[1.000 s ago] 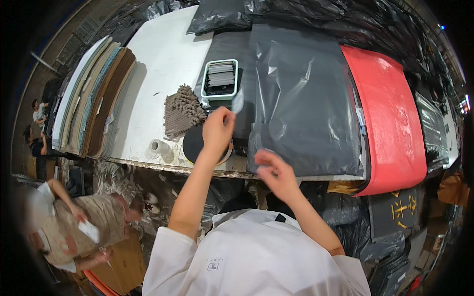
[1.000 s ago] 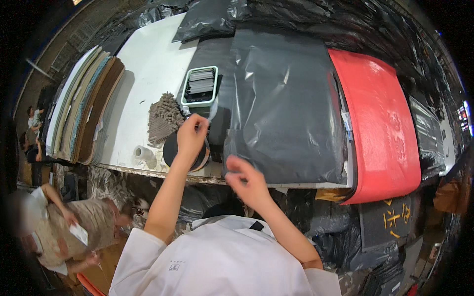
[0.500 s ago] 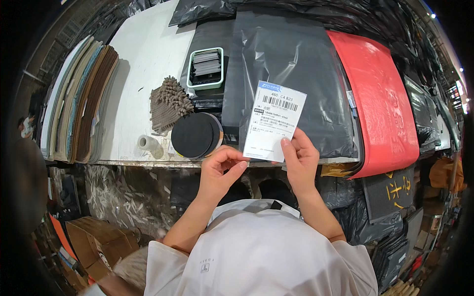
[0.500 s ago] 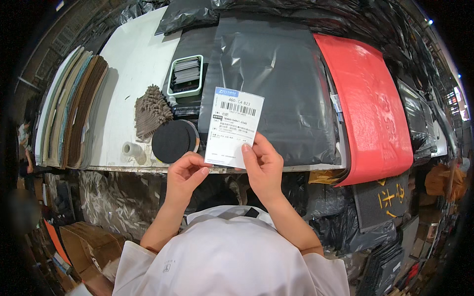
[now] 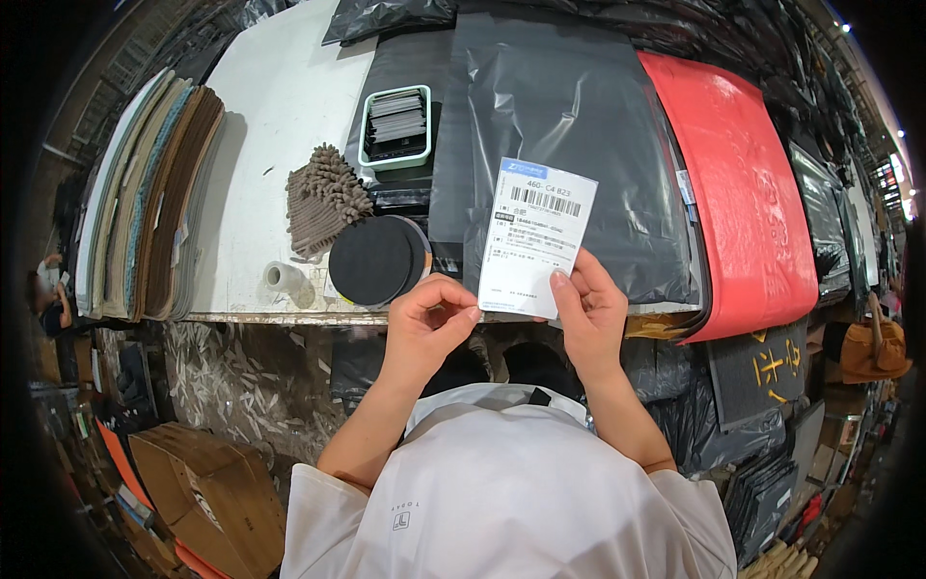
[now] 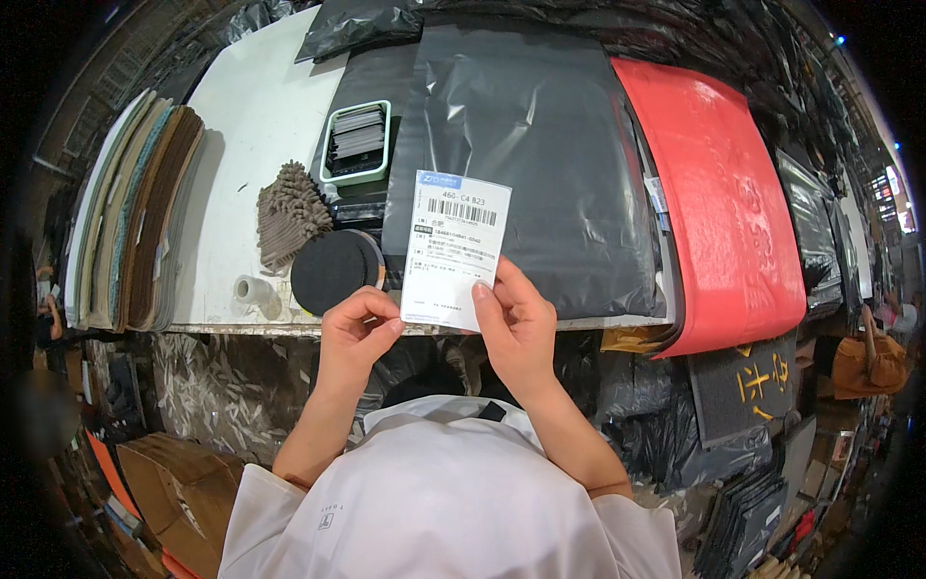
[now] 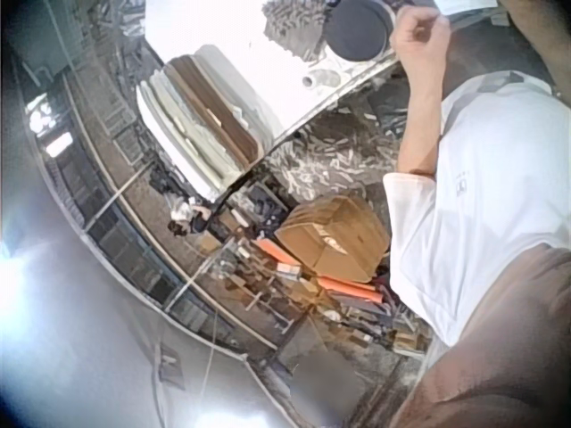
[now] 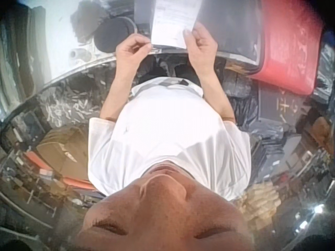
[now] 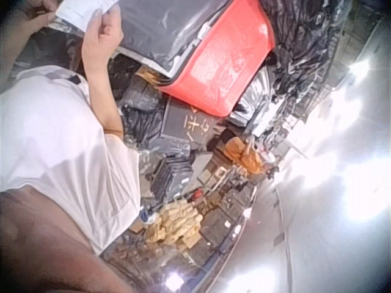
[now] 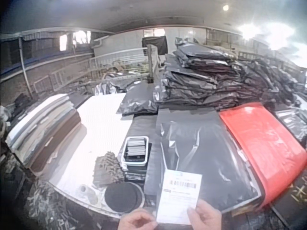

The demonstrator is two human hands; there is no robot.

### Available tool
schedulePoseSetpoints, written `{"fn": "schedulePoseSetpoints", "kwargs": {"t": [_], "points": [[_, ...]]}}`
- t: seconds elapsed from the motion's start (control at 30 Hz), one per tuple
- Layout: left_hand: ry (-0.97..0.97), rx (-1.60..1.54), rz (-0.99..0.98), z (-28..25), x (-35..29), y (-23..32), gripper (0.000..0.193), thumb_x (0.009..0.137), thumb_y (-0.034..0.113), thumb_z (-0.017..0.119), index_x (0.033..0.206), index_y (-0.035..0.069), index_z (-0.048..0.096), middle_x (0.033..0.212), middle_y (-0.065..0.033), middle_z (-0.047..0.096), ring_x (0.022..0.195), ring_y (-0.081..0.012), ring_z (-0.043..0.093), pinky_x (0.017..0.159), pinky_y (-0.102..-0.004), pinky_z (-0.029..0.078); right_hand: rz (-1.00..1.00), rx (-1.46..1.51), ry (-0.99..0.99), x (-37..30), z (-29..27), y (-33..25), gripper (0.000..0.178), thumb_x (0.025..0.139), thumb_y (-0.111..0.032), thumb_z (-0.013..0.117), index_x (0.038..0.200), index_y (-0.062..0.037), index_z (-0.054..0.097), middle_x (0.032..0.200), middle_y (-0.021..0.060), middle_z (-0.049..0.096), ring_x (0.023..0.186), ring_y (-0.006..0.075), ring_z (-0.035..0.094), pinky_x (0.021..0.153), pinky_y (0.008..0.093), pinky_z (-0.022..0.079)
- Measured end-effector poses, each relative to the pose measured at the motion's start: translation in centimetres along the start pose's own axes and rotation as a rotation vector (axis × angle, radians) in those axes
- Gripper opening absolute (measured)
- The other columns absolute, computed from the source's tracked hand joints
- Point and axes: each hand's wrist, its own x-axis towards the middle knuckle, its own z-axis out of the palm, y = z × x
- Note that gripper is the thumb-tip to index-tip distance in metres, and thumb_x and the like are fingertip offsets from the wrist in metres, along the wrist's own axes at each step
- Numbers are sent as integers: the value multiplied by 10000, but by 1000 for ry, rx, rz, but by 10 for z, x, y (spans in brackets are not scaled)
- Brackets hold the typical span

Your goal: The person picks up mats, folds them, places them inside shipping bags, and then applies labels to the bags.

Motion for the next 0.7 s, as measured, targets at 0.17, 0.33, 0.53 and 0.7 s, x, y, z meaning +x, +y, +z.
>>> {"fn": "schedulePoseSetpoints", "kwargs": {"t": [0.17,0.33,0.53,0.7], "points": [[-24,-115,15,5,3,-2,64,738,-39,616,760,-1,570,792,-15,522,668,-47,480,582,-171,375,-541,-786,-49,4,10,-3,393,667,-13,629,1057,-20,574,1110,176,557,1028,301,519,867,338,405],[-46,82,115,14,2,-3,87,708,-48,605,730,3,537,750,-11,483,660,-67,454,591,-188,365,-143,-303,-109,4,6,15,154,696,-58,608,847,-26,619,782,62,623,697,165,584,667,270,448],[-122,723,-99,-60,-18,-37,101,664,69,599,747,26,563,734,-57,505,643,-183,522,554,-285,408,-175,-37,588,59,-122,-36,55,789,-128,501,744,-97,509,649,-35,477,565,64,478,487,245,417],[-28,1287,-117,-75,-42,-48,106,713,56,568,818,53,579,766,-125,586,738,-322,568,624,-404,444,-562,-1465,146,66,-98,9,199,728,-143,587,914,-94,537,751,99,585,608,289,571,546,374,487]]}}
